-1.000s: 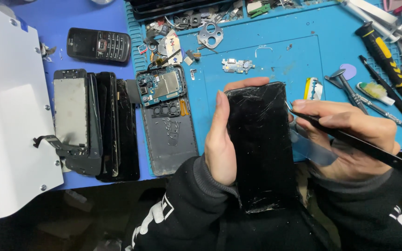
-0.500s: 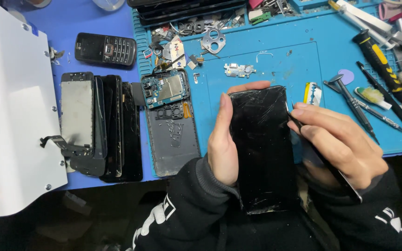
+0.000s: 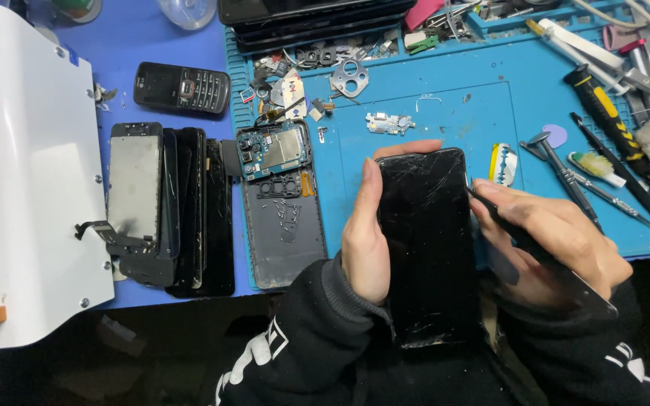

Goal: The recorder is prying off the broken screen of a smartphone using a plastic pick and a metal tool while working at a workbench.

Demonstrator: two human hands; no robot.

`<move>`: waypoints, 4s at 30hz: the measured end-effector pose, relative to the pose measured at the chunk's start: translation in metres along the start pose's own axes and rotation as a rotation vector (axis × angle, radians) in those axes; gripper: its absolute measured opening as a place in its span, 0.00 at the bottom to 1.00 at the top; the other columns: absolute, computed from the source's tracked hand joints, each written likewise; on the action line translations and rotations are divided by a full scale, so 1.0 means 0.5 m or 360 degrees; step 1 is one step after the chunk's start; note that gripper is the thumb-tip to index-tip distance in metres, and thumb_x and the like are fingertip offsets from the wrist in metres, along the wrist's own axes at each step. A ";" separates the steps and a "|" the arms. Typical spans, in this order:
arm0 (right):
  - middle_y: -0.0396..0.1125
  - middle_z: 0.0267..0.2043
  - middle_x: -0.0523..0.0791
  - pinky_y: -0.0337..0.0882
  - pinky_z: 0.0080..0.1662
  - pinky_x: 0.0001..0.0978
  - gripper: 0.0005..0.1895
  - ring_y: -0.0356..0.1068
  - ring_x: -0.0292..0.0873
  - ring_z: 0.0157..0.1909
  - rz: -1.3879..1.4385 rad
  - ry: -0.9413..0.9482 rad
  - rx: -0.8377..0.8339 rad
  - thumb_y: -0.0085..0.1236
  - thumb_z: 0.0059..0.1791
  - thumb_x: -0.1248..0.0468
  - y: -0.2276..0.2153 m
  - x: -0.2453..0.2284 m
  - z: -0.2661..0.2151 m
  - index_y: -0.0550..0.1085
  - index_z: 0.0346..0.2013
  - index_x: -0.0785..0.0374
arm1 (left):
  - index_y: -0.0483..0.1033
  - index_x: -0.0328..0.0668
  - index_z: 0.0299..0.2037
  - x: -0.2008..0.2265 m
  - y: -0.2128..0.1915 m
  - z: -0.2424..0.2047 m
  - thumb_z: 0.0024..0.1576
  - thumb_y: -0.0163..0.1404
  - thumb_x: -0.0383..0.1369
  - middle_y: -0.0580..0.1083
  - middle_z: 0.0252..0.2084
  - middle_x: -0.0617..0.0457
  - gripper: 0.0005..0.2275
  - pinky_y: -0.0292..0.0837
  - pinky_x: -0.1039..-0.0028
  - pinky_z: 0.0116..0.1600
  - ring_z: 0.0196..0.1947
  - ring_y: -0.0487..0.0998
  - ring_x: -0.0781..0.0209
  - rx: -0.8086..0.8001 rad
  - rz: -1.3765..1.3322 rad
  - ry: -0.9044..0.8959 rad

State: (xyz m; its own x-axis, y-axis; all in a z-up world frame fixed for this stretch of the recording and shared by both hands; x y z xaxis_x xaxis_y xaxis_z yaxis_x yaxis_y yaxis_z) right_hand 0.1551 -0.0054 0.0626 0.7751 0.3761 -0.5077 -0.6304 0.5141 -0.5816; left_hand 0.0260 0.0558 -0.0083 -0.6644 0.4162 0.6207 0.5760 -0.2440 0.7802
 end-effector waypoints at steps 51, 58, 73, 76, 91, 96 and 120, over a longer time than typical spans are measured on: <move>0.69 0.33 0.40 0.66 0.29 0.36 0.12 0.69 0.44 0.25 -0.0629 0.0207 -0.0470 0.69 0.40 0.59 0.023 0.020 0.063 0.79 0.36 0.55 | 0.66 0.33 0.59 0.040 0.043 -0.015 0.73 0.26 0.46 0.74 0.48 0.47 0.23 0.70 0.75 0.59 0.50 0.75 0.62 -0.0044 0.0439 0.0278; 0.68 0.33 0.40 0.67 0.30 0.36 0.11 0.69 0.44 0.26 -0.0600 0.0207 -0.0423 0.69 0.40 0.59 0.028 0.019 0.064 0.78 0.34 0.56 | 0.65 0.33 0.59 0.037 0.040 -0.013 0.73 0.26 0.46 0.74 0.49 0.47 0.23 0.70 0.74 0.59 0.50 0.75 0.62 -0.0062 0.0400 0.0304; 0.71 0.33 0.43 0.67 0.31 0.26 0.10 0.67 0.36 0.27 0.0038 0.0571 -0.0442 0.64 0.45 0.67 0.029 0.082 0.042 0.79 0.40 0.65 | 0.67 0.35 0.58 0.032 0.034 -0.010 0.73 0.27 0.47 0.74 0.49 0.51 0.23 0.70 0.76 0.58 0.49 0.74 0.66 0.0025 0.0243 0.0233; 0.71 0.32 0.44 0.68 0.35 0.23 0.09 0.70 0.34 0.31 0.0369 0.0676 -0.0491 0.62 0.46 0.68 0.042 0.110 0.028 0.78 0.40 0.68 | 0.67 0.34 0.59 0.035 0.036 -0.012 0.73 0.27 0.47 0.73 0.50 0.51 0.23 0.69 0.76 0.59 0.50 0.73 0.66 0.0031 0.0294 0.0232; 0.68 0.33 0.44 0.67 0.31 0.34 0.08 0.68 0.43 0.27 -0.0274 0.0243 -0.0498 0.63 0.44 0.66 0.026 0.039 0.065 0.77 0.37 0.61 | 0.65 0.34 0.60 0.032 0.037 -0.009 0.73 0.28 0.47 0.74 0.50 0.49 0.23 0.69 0.77 0.58 0.50 0.74 0.65 -0.0056 0.0408 0.0225; 0.66 0.33 0.43 0.66 0.28 0.41 0.10 0.69 0.49 0.28 -0.0577 0.0169 -0.0642 0.67 0.41 0.61 0.030 0.026 0.071 0.76 0.34 0.58 | 0.65 0.34 0.61 0.033 0.040 -0.010 0.74 0.28 0.45 0.74 0.51 0.48 0.22 0.69 0.76 0.59 0.51 0.74 0.64 -0.0067 0.0428 0.0225; 0.66 0.45 0.44 0.67 0.39 0.18 0.06 0.67 0.30 0.37 0.0319 0.0758 -0.0256 0.59 0.50 0.74 -0.027 0.091 0.040 0.74 0.41 0.69 | 0.63 0.33 0.66 -0.004 0.003 -0.003 0.74 0.26 0.51 0.74 0.53 0.43 0.27 0.77 0.64 0.57 0.50 0.79 0.53 -0.0019 -0.0150 0.0027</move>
State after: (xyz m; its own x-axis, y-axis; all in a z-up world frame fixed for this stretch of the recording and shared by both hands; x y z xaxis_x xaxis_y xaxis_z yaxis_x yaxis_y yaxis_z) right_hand 0.1998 0.0203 0.0599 0.5574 0.0446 -0.8290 -0.7917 0.3292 -0.5146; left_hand 0.0272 0.0534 -0.0082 -0.7235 0.4230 0.5455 0.5048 -0.2147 0.8361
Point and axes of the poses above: each hand's wrist, its own z-axis towards the middle knuckle, its own y-axis out of the palm, x = y × z, the point moved 6 cm from there along z, towards the middle knuckle
